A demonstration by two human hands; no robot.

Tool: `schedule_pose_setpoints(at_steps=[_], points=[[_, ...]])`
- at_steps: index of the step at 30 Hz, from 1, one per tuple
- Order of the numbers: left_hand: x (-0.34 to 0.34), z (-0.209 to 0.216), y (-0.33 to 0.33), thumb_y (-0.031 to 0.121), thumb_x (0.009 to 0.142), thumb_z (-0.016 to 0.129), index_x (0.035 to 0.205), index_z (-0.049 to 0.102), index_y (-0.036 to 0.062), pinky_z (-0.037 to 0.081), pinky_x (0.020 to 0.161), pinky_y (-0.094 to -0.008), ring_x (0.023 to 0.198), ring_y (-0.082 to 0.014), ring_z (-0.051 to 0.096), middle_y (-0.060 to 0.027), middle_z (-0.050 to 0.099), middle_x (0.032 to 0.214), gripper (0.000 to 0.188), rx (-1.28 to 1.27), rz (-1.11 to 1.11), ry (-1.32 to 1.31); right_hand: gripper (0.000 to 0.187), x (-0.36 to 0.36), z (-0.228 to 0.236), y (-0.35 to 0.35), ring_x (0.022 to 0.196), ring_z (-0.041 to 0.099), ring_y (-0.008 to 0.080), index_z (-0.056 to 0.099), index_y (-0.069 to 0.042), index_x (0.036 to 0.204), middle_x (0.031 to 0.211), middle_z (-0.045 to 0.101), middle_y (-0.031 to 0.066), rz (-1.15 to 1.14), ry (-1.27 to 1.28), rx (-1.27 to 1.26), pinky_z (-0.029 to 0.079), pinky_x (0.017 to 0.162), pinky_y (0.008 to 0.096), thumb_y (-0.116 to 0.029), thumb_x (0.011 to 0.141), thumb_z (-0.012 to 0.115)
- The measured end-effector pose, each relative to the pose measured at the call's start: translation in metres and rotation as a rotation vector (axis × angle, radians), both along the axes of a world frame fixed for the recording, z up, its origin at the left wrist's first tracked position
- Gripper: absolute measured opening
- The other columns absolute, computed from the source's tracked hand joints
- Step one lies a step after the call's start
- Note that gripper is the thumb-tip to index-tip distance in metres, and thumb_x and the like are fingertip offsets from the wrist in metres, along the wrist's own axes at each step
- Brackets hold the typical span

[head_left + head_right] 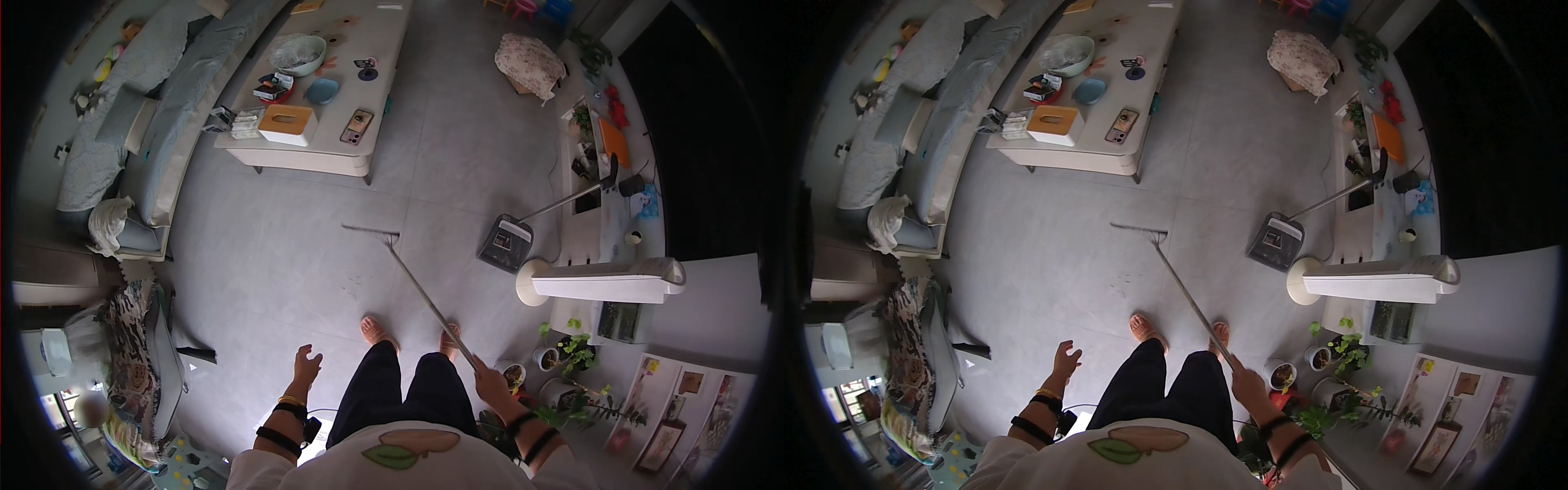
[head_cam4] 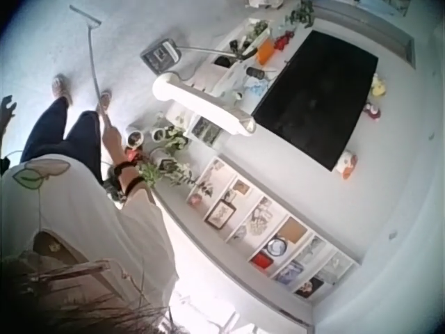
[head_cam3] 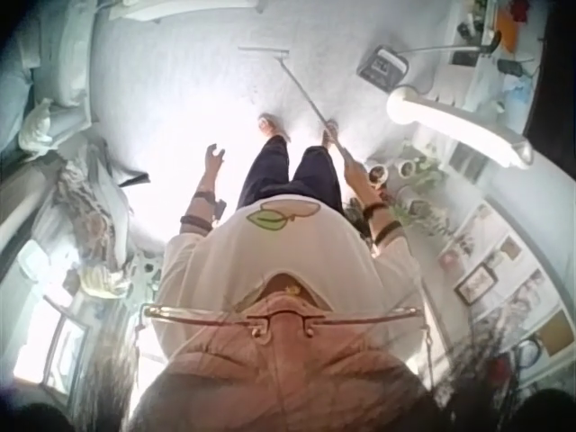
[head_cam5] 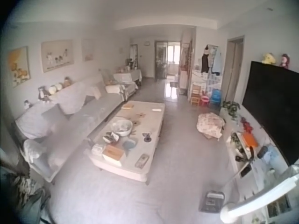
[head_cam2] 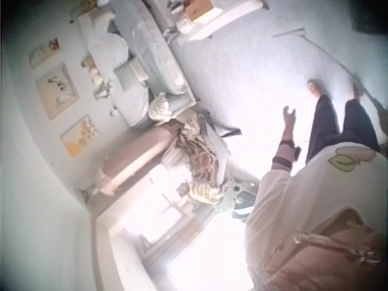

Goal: Sweeping debris from the floor into a dustpan using a handheld rake and dustpan.

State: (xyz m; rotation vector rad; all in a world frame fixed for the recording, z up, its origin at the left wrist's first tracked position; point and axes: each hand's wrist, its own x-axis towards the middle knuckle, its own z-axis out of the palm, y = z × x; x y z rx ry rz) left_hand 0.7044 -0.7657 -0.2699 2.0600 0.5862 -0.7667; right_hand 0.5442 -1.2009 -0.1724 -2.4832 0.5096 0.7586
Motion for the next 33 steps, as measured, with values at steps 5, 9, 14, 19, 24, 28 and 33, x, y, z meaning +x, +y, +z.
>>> schedule_pose_setpoints(at_steps=[5,9,14,19,24,28,33], points=[[0.013,0.002,0.005,0.017,0.074,0.064,0.119,0.042,0.006,0.055,0.062,-0.0325,0.098,-0.0268,0.053,-0.0157,0.042,0.12,0.051,-0.026,-0.003,0.014,0.046,0.09,-0.049,0.029,0.069,0.059,0.0385,0.034,-0.01,0.129,0.073,0.059,0.023,-0.025,-0.1,-0.065,0.046,0.063,0.0491,-0.016,0.084,0.043],[0.003,-0.008,0.032,0.016,0.073,0.065,0.118,0.043,0.006,0.055,0.06,-0.033,0.098,-0.0264,0.052,-0.0149,0.042,0.119,0.051,-0.034,0.031,0.032,0.05,0.059,-0.027,0.051,0.069,0.06,0.0345,0.028,-0.015,0.133,0.076,0.06,0.02,0.019,0.129,-0.063,0.048,0.064,0.0466,-0.018,0.085,0.041],[-0.001,-0.025,0.067,0.012,0.076,0.061,0.121,0.039,0.0086,0.053,0.061,-0.035,0.085,-0.0226,0.056,-0.0151,0.041,0.12,0.05,-0.014,0.017,0.088,0.051,-0.028,0.015,0.048,0.066,0.06,0.032,0.028,-0.019,0.134,0.069,0.059,0.0167,0.122,0.226,-0.023,0.048,0.06,0.0442,-0.02,0.085,0.043],[0.023,-0.027,0.042,0.013,0.075,0.062,0.119,0.042,0.0057,0.054,0.06,-0.0334,0.099,-0.0269,0.051,-0.0166,0.041,0.121,0.049,-0.018,-0.025,0.13,0.044,-0.092,0.049,0.036,0.073,0.06,0.0361,0.038,-0.016,0.128,0.079,0.061,0.0194,-0.181,0.22,0.054,0.047,0.067,0.0444,-0.016,0.084,0.045],[0.041,-0.031,0.011,0.012,0.075,0.062,0.119,0.042,0.006,0.054,0.059,-0.0331,0.098,-0.0266,0.052,-0.0162,0.042,0.12,0.05,-0.05,-0.134,0.122,0.041,-0.154,0.031,0.023,0.083,0.057,0.041,0.044,-0.015,0.123,0.092,0.059,0.0226,-0.61,-0.012,-0.018,0.046,0.072,0.0468,-0.017,0.082,0.046],[0.065,-0.032,-0.028,0.013,0.074,0.063,0.119,0.042,0.0056,0.055,0.058,-0.0328,0.097,-0.0264,0.052,-0.0155,0.042,0.12,0.051,-0.103,-0.224,0.113,0.037,-0.18,0.016,0.014,0.091,0.056,0.0381,0.048,-0.009,0.118,0.098,0.058,0.0225,-0.751,-0.098,-0.101,0.045,0.078,0.0427,-0.017,0.082,0.048],[0.107,-0.012,-0.116,0.014,0.073,0.064,0.119,0.042,0.0064,0.054,0.06,-0.0325,0.091,-0.0252,0.055,-0.0143,0.043,0.119,0.051,-0.151,-0.356,-0.015,0.039,-0.19,0.004,0.026,0.098,0.055,0.0336,0.046,-0.007,0.121,0.104,0.057,0.0201,-0.814,-0.036,-0.046,0.043,0.083,0.0362,-0.011,0.082,0.047]])
